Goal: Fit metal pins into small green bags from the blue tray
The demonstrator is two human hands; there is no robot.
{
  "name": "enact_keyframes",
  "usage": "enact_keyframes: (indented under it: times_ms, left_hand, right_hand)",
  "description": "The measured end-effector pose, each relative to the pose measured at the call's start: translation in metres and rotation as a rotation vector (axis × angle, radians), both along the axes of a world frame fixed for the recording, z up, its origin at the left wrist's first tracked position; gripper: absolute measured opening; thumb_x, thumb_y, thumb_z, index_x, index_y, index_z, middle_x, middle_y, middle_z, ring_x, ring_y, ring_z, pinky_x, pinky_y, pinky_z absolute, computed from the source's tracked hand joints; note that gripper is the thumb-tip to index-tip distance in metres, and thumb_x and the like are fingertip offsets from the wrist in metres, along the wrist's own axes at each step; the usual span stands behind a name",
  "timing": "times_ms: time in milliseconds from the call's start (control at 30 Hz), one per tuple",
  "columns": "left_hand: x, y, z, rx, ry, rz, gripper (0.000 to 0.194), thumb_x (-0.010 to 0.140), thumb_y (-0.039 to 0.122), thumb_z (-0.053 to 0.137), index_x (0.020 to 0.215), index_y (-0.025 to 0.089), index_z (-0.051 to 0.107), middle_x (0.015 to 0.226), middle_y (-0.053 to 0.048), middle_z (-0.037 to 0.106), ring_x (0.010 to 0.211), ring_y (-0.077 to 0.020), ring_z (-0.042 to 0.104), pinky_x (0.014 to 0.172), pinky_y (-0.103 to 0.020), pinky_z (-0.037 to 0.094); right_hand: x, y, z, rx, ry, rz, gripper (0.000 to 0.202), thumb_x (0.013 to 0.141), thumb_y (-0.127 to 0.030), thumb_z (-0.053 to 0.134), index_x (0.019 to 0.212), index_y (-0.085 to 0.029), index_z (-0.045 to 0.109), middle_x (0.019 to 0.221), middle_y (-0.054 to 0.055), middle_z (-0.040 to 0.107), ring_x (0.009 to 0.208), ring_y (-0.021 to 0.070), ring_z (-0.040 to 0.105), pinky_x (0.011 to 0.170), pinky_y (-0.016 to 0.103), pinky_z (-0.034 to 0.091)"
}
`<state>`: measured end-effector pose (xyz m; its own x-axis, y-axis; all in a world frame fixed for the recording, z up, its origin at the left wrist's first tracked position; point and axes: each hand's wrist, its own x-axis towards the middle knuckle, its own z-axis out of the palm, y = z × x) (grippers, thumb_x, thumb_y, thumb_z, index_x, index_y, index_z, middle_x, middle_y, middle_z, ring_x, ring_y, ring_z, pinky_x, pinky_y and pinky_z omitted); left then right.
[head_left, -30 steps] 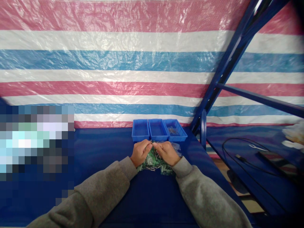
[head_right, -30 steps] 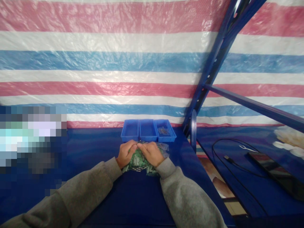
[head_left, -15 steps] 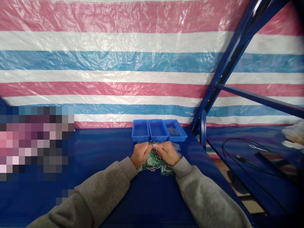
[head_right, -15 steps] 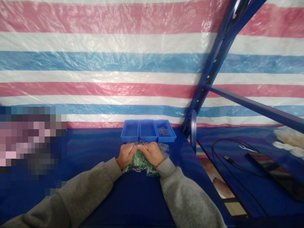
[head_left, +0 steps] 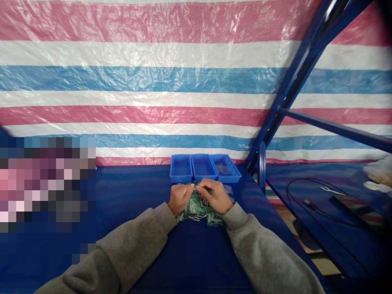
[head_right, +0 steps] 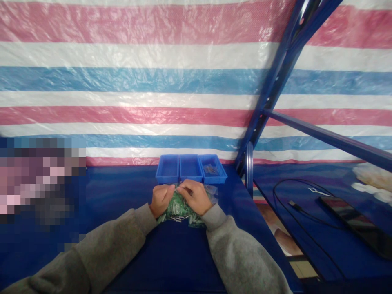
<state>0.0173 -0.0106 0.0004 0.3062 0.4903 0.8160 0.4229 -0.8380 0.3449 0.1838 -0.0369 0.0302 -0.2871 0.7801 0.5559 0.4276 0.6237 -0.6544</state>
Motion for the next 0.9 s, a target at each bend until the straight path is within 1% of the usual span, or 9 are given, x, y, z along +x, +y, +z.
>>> enact_keyframes:
  times_ms: [200,400,500,600,667,767,833,900]
  left_hand:
    - [0.0000,-0.0004,0.0010,-0.007,-0.005,0.015,0.047,0.090,0.020,0.041,0.044,0.016,0.035,0.042,0.005,0.030,0.039,-0.0057,0.030,0.045,-0.025,0.024]
    - [0.0001,-0.0013,0.0029,-0.022,-0.024,0.018,0.047,0.091,0.021,0.040,0.045,0.016,0.038,0.041,0.004,0.034,0.038,-0.0058,0.032,0.045,-0.024,0.026]
    - [0.0000,-0.0007,0.0017,-0.056,-0.041,0.019,0.046,0.091,0.021,0.039,0.045,0.016,0.039,0.041,0.004,0.036,0.038,-0.0058,0.034,0.045,-0.023,0.027]
    - [-0.0007,-0.0002,-0.0002,-0.113,-0.034,-0.008,0.044,0.091,0.021,0.038,0.047,0.016,0.040,0.043,0.004,0.037,0.040,-0.0063,0.036,0.047,-0.023,0.029]
    - [-0.0015,-0.0010,0.0000,-0.159,-0.008,-0.035,0.040,0.091,0.022,0.037,0.052,0.015,0.044,0.047,0.003,0.042,0.044,-0.0073,0.040,0.050,-0.022,0.033]
    - [-0.0024,-0.0034,0.0029,-0.209,0.022,-0.055,0.029,0.092,0.025,0.037,0.071,0.015,0.054,0.061,0.000,0.053,0.055,-0.0098,0.049,0.058,-0.022,0.039]
    - [-0.0023,-0.0046,0.0049,-0.205,0.032,-0.066,0.023,0.091,0.028,0.039,0.084,0.015,0.056,0.071,-0.003,0.058,0.063,-0.0117,0.053,0.063,-0.023,0.041]
    - [-0.0016,-0.0045,0.0059,-0.180,0.048,-0.093,0.022,0.090,0.031,0.041,0.091,0.015,0.056,0.078,-0.005,0.060,0.068,-0.0132,0.055,0.065,-0.024,0.043]
  right_hand:
    - [0.0004,0.0002,-0.0010,-0.020,0.041,0.012,0.023,0.086,-0.034,0.052,0.075,-0.018,0.064,0.069,0.004,0.062,0.061,0.0147,0.054,0.058,0.026,0.042]
    - [0.0005,0.0023,-0.0044,-0.031,0.063,0.020,0.016,0.083,-0.032,0.057,0.080,-0.018,0.065,0.071,0.004,0.062,0.058,0.0139,0.053,0.058,0.026,0.043]
    - [0.0006,0.0031,-0.0057,-0.036,0.071,0.031,0.016,0.082,-0.033,0.059,0.080,-0.018,0.065,0.072,0.004,0.062,0.059,0.0144,0.053,0.058,0.026,0.043]
    - [0.0004,0.0037,-0.0062,-0.038,0.075,0.018,0.018,0.084,-0.034,0.056,0.080,-0.018,0.064,0.074,0.004,0.062,0.060,0.0145,0.054,0.059,0.026,0.043]
    - [0.0002,0.0039,-0.0054,-0.031,0.059,-0.001,0.022,0.086,-0.035,0.052,0.078,-0.018,0.063,0.072,0.004,0.061,0.060,0.0146,0.053,0.059,0.026,0.042]
    - [-0.0002,0.0033,-0.0027,-0.010,0.011,-0.026,0.031,0.090,-0.037,0.046,0.071,-0.018,0.060,0.062,0.002,0.057,0.058,0.0141,0.052,0.059,0.026,0.040]
    - [-0.0006,0.0027,-0.0011,-0.008,-0.016,-0.027,0.036,0.091,-0.038,0.042,0.066,-0.018,0.057,0.056,0.000,0.053,0.055,0.0129,0.050,0.057,0.025,0.038]
    - [-0.0009,0.0026,-0.0008,-0.008,-0.034,-0.026,0.041,0.093,-0.039,0.038,0.061,-0.018,0.053,0.053,-0.001,0.050,0.052,0.0118,0.048,0.056,0.024,0.036]
